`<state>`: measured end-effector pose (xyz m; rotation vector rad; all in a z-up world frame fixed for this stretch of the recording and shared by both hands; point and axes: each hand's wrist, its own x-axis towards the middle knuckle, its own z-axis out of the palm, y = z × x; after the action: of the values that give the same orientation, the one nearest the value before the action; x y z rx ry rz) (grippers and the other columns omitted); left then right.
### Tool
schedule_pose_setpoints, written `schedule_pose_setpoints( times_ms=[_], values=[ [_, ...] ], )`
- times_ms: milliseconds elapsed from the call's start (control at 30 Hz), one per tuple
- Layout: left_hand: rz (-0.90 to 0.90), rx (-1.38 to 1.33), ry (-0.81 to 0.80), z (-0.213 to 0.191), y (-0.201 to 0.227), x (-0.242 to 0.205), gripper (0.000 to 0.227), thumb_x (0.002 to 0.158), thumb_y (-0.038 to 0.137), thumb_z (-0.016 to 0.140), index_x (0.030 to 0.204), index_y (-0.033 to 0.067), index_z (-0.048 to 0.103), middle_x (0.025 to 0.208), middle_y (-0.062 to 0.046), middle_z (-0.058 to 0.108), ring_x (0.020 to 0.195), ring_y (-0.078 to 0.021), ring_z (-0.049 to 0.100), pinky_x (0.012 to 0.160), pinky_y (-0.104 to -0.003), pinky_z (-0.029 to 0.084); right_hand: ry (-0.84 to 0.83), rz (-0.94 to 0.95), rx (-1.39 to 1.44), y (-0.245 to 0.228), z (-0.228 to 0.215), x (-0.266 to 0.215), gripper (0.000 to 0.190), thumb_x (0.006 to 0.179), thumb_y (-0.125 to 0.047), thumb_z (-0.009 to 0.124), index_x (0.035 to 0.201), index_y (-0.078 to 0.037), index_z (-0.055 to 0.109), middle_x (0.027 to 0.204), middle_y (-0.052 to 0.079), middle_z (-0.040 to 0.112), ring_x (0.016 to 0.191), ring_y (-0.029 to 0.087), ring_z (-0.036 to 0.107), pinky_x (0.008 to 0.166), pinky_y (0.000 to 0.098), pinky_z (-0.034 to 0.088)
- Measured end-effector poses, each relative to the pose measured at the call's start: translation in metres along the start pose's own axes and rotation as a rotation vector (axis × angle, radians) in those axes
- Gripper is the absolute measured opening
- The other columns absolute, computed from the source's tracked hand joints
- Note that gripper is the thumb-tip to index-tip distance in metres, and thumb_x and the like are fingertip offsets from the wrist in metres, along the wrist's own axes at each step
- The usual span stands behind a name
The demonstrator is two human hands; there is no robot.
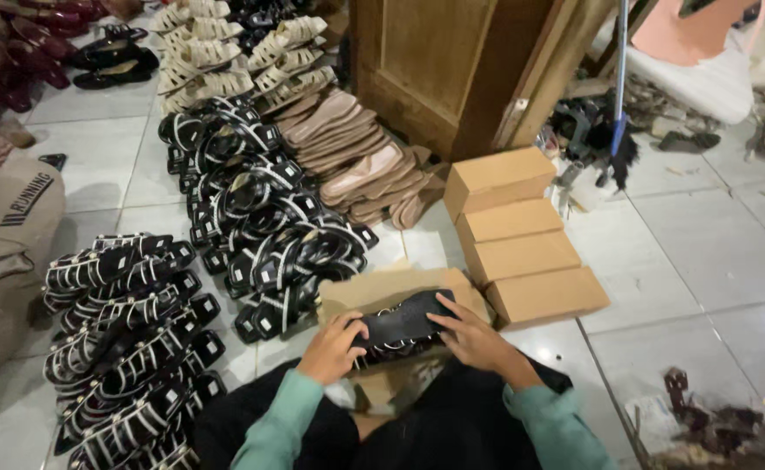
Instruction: The person sits on the floor and repeatedly picks up black sandals from a pile, places them into small cardboard boxes, closes the boxes, and stacks them. The process is repeated multiple times with the same type of sandals.
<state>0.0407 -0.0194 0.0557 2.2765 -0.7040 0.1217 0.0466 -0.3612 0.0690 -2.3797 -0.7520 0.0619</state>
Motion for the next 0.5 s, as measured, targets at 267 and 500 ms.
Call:
schedule_pose_setpoints(
  times_ms=[267, 500],
  values=[
    [-0.077, -0.126, -0.021, -0.026, 0.009, -0.002, 0.042, 0.072, 0.012, 0.085, 0.1, 0.0085, 0.055, 0.129, -0.012, 0.061, 0.121, -0.0387, 0.058, 0.097, -0.046, 0.049, -0.028, 0.056, 0.106, -0.004, 0.003, 0.015, 0.034, 0.099, -0.022, 0.061, 0.132, -0.024, 0.068, 0.154, 0.003, 0.054, 0.138, 0.029, 0.054, 0.116, 0.0429, 0.044],
    [-0.195, 0.005, -0.179, 0.018, -0.032, -0.005, 0.046, 0.063, 0.011, 0.089, 0.096, 0.0128, 0.058, 0.123, -0.005, 0.065, 0.112, -0.0364, 0.062, 0.087, -0.046, 0.052, -0.005, 0.001, -0.309, 0.019, 0.027, 0.01, 0.033, 0.089, -0.034, 0.071, 0.121, -0.027, 0.073, 0.14, -0.005, 0.063, 0.135, 0.027, 0.051, 0.115, 0.0602, 0.018]
  ],
)
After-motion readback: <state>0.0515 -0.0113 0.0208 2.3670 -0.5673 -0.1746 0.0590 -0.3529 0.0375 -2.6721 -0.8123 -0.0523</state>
